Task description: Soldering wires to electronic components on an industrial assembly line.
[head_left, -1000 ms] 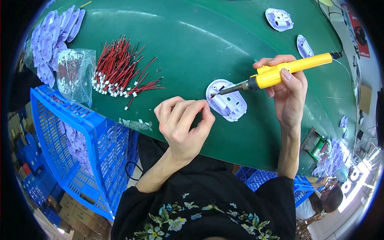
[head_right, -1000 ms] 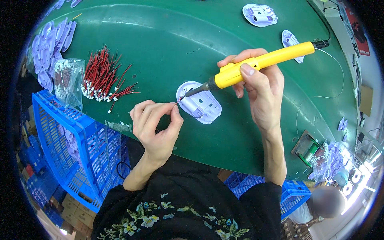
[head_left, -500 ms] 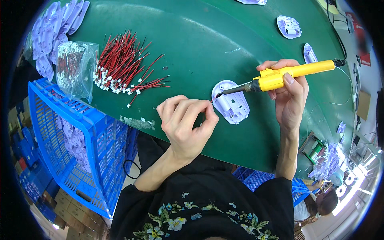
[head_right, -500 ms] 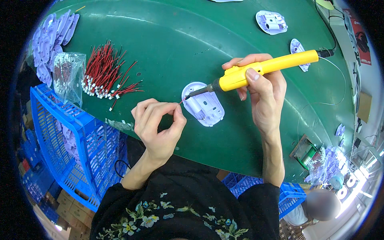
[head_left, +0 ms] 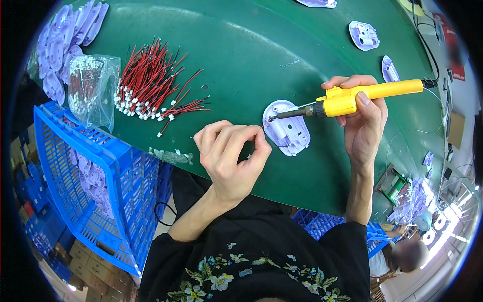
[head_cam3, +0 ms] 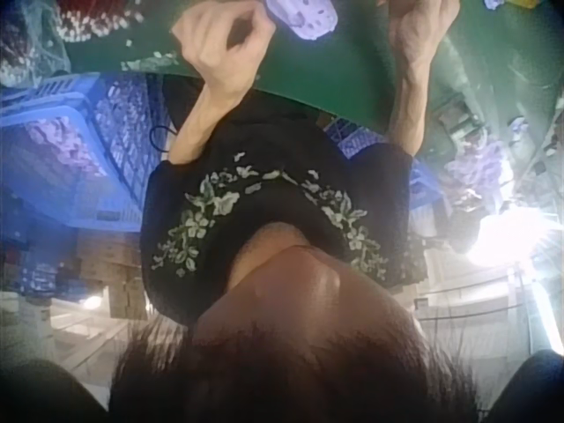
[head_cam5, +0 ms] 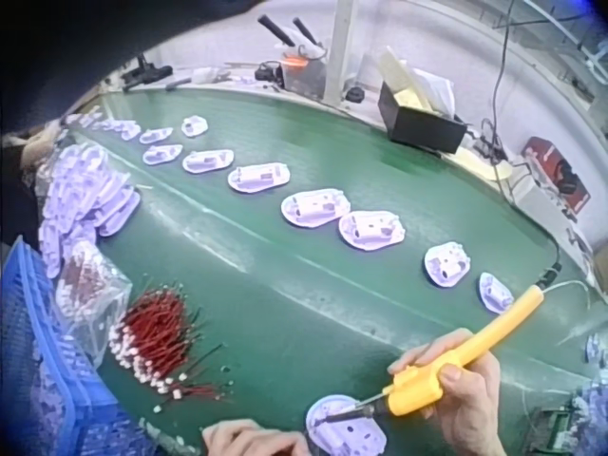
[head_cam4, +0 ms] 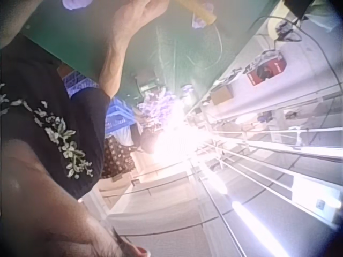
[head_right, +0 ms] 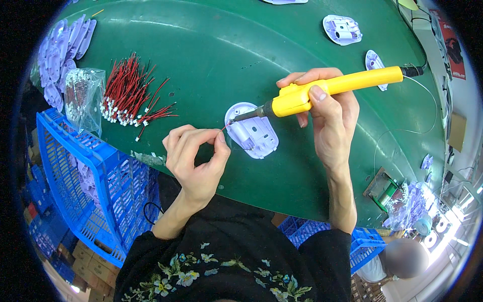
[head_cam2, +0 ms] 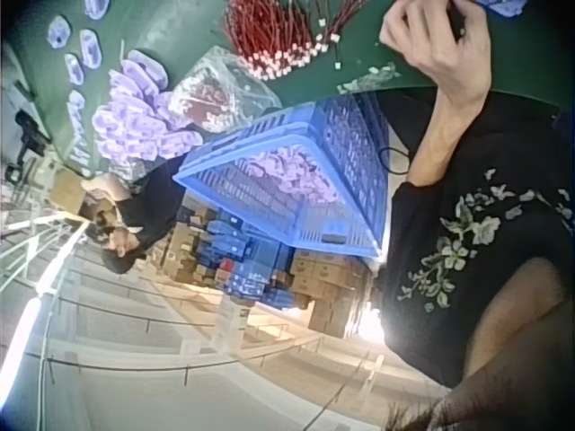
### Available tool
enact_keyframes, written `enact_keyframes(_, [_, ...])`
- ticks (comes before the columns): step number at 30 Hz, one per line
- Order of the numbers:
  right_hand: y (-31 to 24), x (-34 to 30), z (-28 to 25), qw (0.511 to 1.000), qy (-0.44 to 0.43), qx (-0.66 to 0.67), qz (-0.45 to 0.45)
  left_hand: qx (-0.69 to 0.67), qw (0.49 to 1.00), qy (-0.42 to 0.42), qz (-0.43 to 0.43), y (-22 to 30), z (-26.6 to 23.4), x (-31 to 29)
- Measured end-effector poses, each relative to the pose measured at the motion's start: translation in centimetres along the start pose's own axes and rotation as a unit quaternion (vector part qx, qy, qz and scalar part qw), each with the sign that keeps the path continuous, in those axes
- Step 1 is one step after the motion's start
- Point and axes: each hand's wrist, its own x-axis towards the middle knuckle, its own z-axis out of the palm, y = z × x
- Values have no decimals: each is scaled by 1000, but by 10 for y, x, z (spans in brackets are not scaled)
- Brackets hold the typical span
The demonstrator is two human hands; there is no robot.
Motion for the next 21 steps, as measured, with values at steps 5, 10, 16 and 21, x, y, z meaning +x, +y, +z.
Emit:
enact_keyframes(5, [0, 0, 2, 1000, 1, 3, 3, 3, 1000, 5, -4, -1, 2, 0])
enact_keyframes(10, [3, 0, 2, 1000, 3, 2, 1, 5, 1000, 5, -17, -3, 3, -2])
enact_keyframes(16, [1, -2, 1, 1000, 1, 2, 1, 0, 1000, 5, -16, -2, 2, -2])
enact_keyframes(21, [1, -1, 1, 1000, 6, 0, 3, 2, 1000, 3, -12, -3, 2, -1])
